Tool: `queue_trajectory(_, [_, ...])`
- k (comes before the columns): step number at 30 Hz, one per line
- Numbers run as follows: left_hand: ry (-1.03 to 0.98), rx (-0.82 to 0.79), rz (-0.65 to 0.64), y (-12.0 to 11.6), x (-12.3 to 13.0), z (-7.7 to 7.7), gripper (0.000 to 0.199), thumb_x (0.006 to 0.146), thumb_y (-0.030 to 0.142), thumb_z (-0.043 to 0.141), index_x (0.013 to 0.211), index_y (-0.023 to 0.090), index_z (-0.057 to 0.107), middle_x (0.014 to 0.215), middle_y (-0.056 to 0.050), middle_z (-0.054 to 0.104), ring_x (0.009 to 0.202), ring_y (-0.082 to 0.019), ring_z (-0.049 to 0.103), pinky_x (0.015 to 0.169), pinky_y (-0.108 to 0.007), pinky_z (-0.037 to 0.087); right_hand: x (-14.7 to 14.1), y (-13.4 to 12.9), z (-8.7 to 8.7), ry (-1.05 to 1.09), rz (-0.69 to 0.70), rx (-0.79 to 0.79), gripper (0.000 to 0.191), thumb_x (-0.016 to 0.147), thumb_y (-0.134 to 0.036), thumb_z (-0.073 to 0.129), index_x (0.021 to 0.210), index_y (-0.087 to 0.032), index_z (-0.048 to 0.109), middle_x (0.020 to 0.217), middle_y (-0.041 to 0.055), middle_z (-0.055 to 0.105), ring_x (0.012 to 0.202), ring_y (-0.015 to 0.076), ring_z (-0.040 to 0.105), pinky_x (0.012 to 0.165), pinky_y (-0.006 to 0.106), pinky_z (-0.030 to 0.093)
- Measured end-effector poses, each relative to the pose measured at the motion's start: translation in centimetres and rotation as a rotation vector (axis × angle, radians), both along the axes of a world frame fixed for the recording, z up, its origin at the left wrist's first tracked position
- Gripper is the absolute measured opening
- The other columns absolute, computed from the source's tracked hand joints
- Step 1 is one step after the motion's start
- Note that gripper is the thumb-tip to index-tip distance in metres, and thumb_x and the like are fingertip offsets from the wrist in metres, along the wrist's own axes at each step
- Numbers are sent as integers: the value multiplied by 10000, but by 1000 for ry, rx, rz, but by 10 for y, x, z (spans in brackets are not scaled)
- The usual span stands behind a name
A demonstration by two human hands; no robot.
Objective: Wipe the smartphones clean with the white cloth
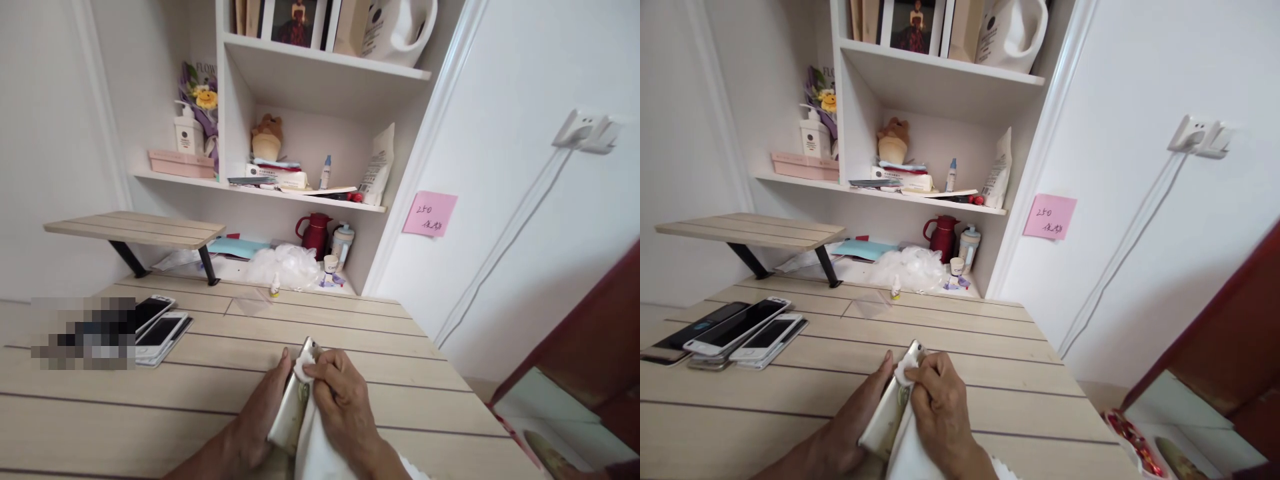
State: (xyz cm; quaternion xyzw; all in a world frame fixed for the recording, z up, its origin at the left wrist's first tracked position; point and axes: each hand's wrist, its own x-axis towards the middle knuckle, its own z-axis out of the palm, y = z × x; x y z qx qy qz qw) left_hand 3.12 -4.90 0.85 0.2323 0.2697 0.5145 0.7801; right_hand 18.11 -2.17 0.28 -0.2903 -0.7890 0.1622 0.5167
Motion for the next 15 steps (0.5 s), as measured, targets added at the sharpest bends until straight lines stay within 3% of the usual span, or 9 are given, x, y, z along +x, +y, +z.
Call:
queue_trajectory(3, [42,3,-60,-1,0,0,526,876,564,528,1145,131,657,919,-88,730,891,-226,668,859,-304,447,7,5,-3,-5,-79,-29,280,880,-78,449,894,-217,691,858,34,546,782,166,574,679,277,467])
queue_trajectory(6, [12,54,-51,0,-1,1,503,894,522,528,1158,112,647,986,-116,719,908,-221,658,875,-306,442,9,9,-4,-28,-125,-56,276,872,-77,451,864,-219,687,849,32,548,787,172,577,694,284,463])
queue_trajectory(15, [140,113,-8,-3,1,4,491,908,507,512,1192,126,639,946,-93,724,900,-209,657,924,-313,425,1,3,0,10,-54,-24,303,915,-88,434,940,-238,696,888,35,570,801,157,601,704,257,491])
